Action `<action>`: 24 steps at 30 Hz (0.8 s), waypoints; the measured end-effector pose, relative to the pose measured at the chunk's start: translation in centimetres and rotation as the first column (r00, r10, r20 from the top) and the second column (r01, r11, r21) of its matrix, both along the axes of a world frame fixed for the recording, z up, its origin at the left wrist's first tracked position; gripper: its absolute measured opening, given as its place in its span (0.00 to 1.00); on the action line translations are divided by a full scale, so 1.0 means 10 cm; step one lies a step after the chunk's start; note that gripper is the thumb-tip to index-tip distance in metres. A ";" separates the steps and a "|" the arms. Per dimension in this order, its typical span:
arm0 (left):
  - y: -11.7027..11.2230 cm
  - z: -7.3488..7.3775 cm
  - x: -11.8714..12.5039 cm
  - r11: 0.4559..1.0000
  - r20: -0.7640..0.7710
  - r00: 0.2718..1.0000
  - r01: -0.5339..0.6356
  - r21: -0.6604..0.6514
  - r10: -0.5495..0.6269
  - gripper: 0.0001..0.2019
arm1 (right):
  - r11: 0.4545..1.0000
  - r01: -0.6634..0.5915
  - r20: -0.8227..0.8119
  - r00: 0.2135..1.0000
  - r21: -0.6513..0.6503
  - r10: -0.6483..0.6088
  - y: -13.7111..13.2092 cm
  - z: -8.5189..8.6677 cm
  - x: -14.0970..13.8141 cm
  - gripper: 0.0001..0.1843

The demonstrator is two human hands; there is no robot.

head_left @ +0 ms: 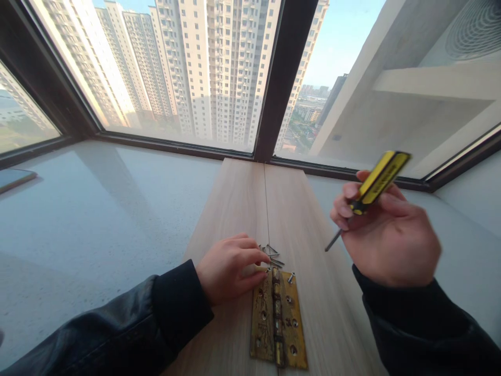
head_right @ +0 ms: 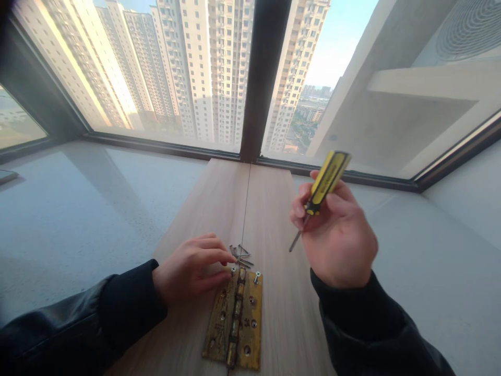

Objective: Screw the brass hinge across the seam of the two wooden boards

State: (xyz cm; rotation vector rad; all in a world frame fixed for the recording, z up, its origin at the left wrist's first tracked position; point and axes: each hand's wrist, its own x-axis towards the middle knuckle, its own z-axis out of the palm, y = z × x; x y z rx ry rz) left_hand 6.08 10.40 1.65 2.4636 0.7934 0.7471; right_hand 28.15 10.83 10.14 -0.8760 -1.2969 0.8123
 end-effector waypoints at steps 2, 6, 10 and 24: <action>0.00 0.01 0.00 1.000 0.017 1.000 -0.005 -0.007 0.005 0.09 | 0.994 -0.102 -0.152 0.984 -0.050 0.093 -0.05 0.18 -0.14 0.13; -0.01 0.05 0.01 0.999 0.072 0.997 -0.012 -0.030 0.014 0.06 | 0.941 -0.318 -0.284 0.918 -0.113 0.276 -0.04 0.18 -0.35 0.23; -0.02 0.08 0.00 0.998 0.065 0.997 -0.047 -0.040 0.049 0.06 | 0.937 -0.311 -0.239 0.933 -0.158 0.269 0.04 -0.07 -0.33 0.23; -0.04 0.07 0.03 0.994 0.188 0.981 0.020 0.107 -0.040 0.06 | 0.745 -0.317 0.591 0.461 -0.587 0.662 0.10 -0.22 0.15 0.14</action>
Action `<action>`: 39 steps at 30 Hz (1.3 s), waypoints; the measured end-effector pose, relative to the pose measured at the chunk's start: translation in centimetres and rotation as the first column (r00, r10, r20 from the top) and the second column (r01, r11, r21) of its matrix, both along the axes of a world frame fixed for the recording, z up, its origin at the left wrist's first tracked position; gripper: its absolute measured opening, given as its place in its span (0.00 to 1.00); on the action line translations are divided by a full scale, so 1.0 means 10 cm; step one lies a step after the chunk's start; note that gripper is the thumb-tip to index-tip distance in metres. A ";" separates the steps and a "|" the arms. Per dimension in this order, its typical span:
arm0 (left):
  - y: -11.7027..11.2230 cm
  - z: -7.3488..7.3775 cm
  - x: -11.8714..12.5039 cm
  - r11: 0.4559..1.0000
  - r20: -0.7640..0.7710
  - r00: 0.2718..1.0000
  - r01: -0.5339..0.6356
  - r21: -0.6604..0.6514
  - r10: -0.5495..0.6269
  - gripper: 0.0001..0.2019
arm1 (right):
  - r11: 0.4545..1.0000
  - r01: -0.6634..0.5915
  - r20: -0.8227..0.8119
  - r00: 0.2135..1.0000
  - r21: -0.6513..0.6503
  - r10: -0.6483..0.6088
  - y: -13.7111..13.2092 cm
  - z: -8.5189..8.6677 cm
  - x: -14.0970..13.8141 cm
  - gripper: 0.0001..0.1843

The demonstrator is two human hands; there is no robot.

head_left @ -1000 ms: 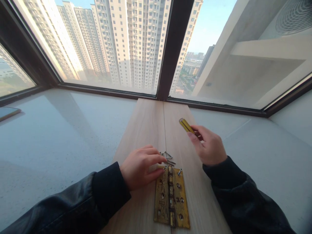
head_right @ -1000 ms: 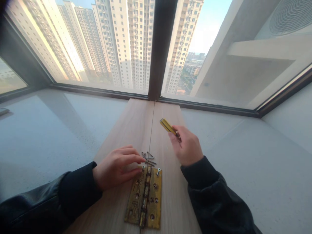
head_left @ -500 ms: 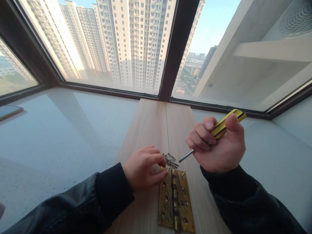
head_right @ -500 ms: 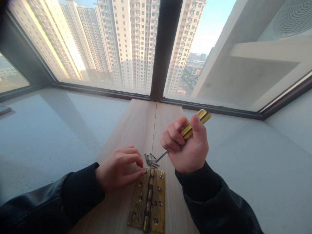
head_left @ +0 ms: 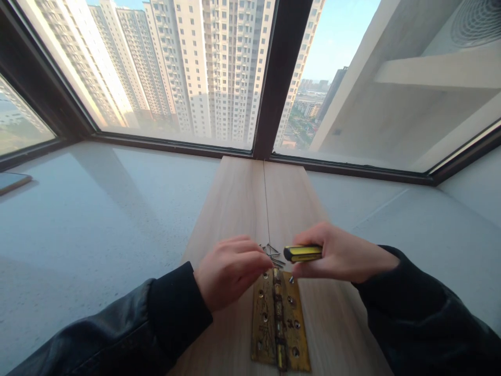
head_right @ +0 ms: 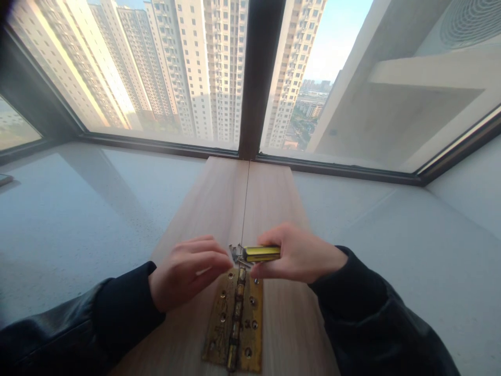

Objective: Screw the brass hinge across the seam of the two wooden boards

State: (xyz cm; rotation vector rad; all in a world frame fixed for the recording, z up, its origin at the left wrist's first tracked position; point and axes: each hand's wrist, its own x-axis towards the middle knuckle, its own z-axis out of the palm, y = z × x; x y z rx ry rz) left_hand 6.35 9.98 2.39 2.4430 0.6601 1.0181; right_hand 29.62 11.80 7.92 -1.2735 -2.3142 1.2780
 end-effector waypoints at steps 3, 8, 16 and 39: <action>0.04 -0.01 -0.02 0.970 0.030 0.974 -0.219 -0.104 0.223 0.03 | 0.995 -0.092 0.150 0.984 -0.023 0.095 -0.05 -0.01 -0.09 0.13; 0.09 -0.04 -0.04 0.926 -0.143 0.948 -0.310 -0.215 0.284 0.05 | 0.985 -0.162 0.275 0.951 0.059 0.140 -0.02 -0.07 -0.13 0.15; 0.00 0.04 -0.02 0.990 -0.180 0.980 -0.107 -0.093 0.089 0.16 | 0.969 -0.099 0.335 0.942 0.225 0.019 0.07 -0.11 0.03 0.13; -0.44 0.10 -0.08 0.969 -0.429 0.900 -0.170 -0.181 0.078 0.50 | 0.827 0.146 0.264 0.905 0.543 -0.333 0.25 -0.45 -0.03 0.14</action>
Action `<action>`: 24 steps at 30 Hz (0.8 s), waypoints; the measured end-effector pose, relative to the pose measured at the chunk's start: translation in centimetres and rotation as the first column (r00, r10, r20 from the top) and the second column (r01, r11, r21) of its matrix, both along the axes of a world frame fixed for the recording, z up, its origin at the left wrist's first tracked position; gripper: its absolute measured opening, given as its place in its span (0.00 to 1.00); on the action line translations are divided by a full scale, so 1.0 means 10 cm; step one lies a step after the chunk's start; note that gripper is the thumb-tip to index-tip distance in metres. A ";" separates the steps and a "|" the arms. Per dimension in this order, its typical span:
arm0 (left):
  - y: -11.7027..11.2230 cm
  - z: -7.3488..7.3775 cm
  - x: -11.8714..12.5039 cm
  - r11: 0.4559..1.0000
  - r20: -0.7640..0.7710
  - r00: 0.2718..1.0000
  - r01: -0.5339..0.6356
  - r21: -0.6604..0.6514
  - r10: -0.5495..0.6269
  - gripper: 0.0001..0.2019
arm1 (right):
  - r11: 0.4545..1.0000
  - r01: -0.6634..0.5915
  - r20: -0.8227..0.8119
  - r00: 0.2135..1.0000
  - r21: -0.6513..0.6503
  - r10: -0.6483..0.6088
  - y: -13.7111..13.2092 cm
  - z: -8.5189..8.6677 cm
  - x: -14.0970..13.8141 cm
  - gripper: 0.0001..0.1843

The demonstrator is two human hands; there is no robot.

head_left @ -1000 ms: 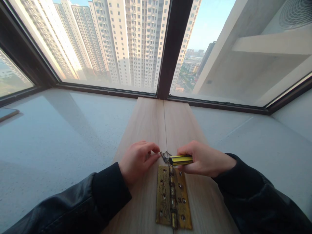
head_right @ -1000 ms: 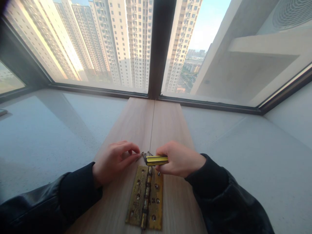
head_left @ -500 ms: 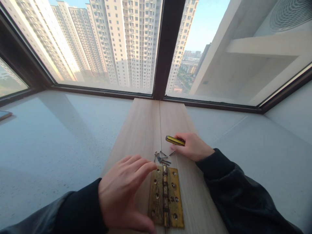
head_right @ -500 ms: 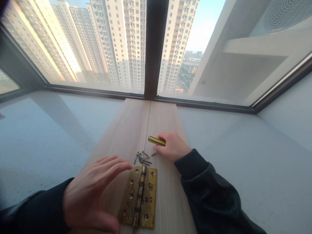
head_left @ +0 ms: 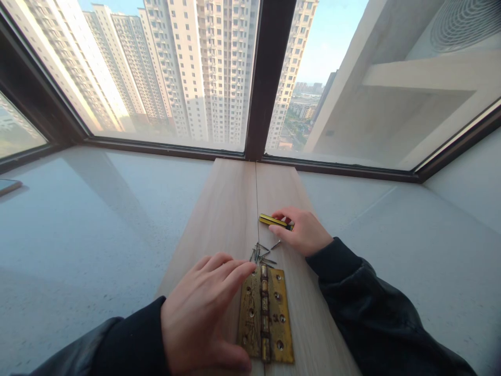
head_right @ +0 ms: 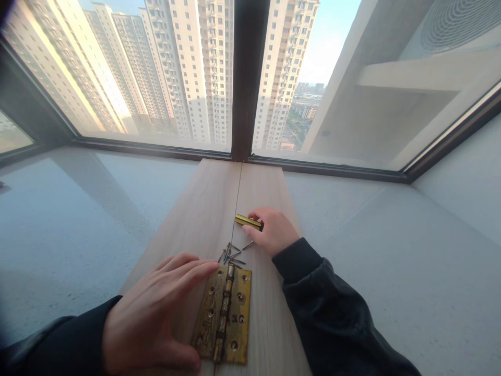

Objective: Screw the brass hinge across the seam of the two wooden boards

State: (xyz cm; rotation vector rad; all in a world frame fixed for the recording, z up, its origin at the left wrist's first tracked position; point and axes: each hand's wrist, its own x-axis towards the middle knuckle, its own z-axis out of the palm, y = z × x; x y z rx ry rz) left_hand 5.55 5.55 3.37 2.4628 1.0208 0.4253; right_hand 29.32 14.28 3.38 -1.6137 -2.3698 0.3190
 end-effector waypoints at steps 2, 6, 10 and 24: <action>-0.01 0.02 0.01 1.000 -0.008 1.000 -0.012 -0.013 0.012 0.49 | 1.000 -0.004 -0.016 1.000 0.014 0.004 0.00 0.00 0.01 0.14; -0.04 0.04 0.04 0.997 0.043 0.998 -0.042 -0.065 0.045 0.43 | 0.997 0.014 -0.076 0.997 0.074 -0.009 0.01 -0.01 0.02 0.14; -0.07 0.03 0.05 0.988 0.092 0.993 -0.064 -0.142 0.077 0.34 | 0.984 0.057 -0.160 0.987 0.166 -0.030 0.01 0.02 0.01 0.14; 0.10 0.10 -0.14 0.828 0.068 0.997 -0.067 0.557 0.035 0.19 | 0.922 -0.323 -0.350 0.856 0.215 0.381 -0.19 0.19 -0.06 0.15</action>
